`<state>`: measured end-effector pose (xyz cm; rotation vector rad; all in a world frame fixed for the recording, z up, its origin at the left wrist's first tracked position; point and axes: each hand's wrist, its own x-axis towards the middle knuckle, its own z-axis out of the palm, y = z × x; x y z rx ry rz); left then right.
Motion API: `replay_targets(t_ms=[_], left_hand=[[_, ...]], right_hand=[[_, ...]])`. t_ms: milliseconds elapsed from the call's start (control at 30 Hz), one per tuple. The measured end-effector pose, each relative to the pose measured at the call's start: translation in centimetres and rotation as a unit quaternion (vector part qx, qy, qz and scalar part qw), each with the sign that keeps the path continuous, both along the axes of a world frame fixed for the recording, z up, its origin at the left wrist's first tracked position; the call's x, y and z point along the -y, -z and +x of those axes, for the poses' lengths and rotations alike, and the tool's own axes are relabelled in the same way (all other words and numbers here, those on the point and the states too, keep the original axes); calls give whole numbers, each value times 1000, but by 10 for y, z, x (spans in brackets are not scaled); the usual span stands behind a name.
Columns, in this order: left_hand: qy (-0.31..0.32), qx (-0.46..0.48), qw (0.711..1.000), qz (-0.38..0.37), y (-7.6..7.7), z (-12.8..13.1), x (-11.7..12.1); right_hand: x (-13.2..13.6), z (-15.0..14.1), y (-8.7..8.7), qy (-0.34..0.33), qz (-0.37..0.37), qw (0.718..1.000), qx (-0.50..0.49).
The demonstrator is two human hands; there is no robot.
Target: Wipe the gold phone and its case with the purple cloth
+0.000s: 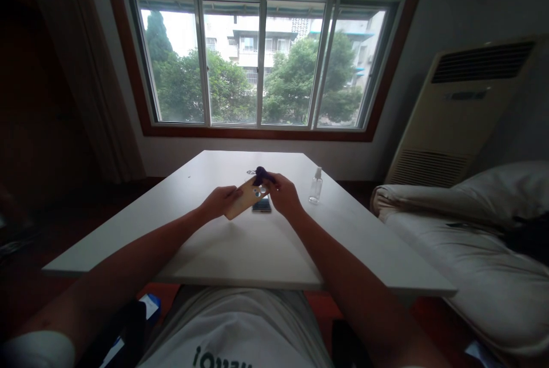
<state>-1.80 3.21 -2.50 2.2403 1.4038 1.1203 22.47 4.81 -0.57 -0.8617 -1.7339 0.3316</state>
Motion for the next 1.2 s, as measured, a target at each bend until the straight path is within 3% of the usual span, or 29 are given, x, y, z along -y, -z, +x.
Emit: replay_targets(t_ms=[267, 567, 800, 1067, 1200], left_hand=[[13, 109, 994, -23, -5, 3, 4], [27, 91, 995, -7, 1, 8, 9], [40, 90, 995, 31, -5, 13, 19], [18, 147, 988, 36, -2, 15, 16], [10, 209, 977, 32, -2, 15, 15]], right_hand=[[-10, 2, 4, -41, -32, 997, -64], [-8, -10, 15, -92, -94, 988, -79], [9, -18, 9, -97, -69, 989, -89], [8, -22, 10, -61, -85, 987, -126], [10, -28, 14, -103, -111, 981, -123]])
